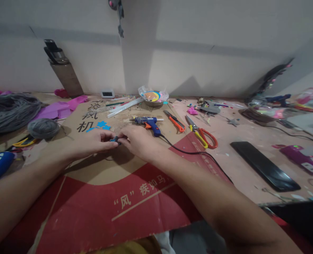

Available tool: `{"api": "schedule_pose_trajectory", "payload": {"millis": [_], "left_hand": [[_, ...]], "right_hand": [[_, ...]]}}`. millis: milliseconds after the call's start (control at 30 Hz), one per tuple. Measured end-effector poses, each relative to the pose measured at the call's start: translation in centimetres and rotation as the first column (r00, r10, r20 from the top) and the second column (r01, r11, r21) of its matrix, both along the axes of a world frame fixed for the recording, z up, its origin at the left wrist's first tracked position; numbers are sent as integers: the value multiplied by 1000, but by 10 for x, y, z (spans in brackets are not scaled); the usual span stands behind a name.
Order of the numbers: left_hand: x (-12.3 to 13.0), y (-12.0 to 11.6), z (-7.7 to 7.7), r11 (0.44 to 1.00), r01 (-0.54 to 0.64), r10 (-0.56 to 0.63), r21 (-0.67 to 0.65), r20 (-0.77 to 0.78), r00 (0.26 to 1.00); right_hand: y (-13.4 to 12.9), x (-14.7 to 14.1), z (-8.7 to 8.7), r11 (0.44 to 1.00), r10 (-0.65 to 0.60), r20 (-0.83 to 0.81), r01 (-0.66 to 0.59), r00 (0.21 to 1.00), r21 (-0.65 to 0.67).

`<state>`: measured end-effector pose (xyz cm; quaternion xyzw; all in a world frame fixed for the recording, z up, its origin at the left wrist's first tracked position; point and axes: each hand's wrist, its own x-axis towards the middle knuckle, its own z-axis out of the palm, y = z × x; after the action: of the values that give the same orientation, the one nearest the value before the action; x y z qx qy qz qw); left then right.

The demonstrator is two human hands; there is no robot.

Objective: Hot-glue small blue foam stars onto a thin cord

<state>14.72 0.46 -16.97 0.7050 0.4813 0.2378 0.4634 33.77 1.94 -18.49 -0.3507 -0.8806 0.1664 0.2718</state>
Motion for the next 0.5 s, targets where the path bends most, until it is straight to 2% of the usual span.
{"api": "schedule_pose_trajectory", "payload": {"millis": [200, 300, 500], "left_hand": [[4, -2, -4, 994, -68, 77, 91, -97, 992], [5, -3, -8, 990, -82, 92, 111, -89, 992], [4, -1, -15, 983, -79, 90, 163, -58, 994]], "right_hand": [[-4, -6, -2, 999, -40, 5, 40, 999, 7], [-4, -7, -3, 999, -52, -9, 52, 999, 0], [-5, -4, 3, 990, -64, -119, 48, 991, -135]]}}
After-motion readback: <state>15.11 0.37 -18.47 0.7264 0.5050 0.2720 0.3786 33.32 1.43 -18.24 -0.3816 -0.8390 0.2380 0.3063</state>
